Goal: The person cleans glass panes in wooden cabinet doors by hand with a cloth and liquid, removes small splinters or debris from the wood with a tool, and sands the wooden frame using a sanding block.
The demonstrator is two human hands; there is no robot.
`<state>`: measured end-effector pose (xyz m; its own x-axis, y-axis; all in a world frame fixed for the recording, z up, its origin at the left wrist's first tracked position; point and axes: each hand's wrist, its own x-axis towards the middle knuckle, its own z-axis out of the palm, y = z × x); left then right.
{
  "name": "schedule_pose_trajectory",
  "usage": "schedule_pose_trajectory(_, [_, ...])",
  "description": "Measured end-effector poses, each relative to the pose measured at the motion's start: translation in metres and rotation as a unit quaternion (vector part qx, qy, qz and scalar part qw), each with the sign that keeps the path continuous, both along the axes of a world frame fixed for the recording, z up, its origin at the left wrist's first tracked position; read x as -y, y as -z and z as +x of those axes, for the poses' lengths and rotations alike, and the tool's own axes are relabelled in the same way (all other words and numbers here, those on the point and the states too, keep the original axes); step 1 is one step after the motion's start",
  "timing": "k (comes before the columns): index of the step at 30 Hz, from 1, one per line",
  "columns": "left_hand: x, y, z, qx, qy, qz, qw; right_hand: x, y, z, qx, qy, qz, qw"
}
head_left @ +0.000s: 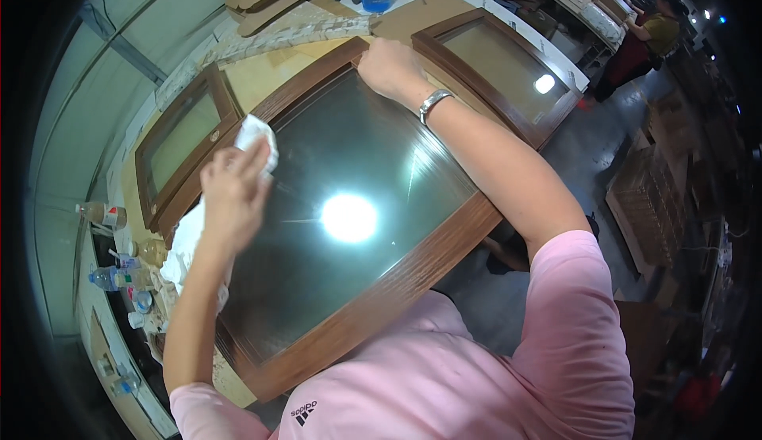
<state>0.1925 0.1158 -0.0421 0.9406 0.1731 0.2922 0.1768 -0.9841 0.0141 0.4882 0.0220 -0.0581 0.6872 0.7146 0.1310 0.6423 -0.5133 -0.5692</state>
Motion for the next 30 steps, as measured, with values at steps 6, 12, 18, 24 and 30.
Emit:
schedule_pose_trajectory(6, [0.001,-0.006,0.011,0.000,-0.045,-0.022,0.999,-0.002,0.000,0.000,-0.005,0.005,-0.013,1.000])
schedule_pose_trajectory(12, [0.011,-0.008,0.012,0.004,0.009,-0.083,0.996,-0.006,0.000,-0.002,-0.008,0.005,-0.013,1.000])
schedule_pose_trajectory(18, [0.024,-0.015,0.006,-0.047,0.021,-0.079,0.996,-0.001,0.000,0.003,-0.010,0.010,-0.009,1.000])
schedule_pose_trajectory(24, [0.000,0.007,0.067,0.046,0.038,-0.053,0.997,0.001,-0.001,0.001,-0.003,0.007,-0.003,1.000])
schedule_pose_trajectory(30, [0.004,0.016,0.140,0.053,0.040,-0.045,0.997,-0.004,-0.004,-0.009,0.000,-0.005,-0.004,1.000])
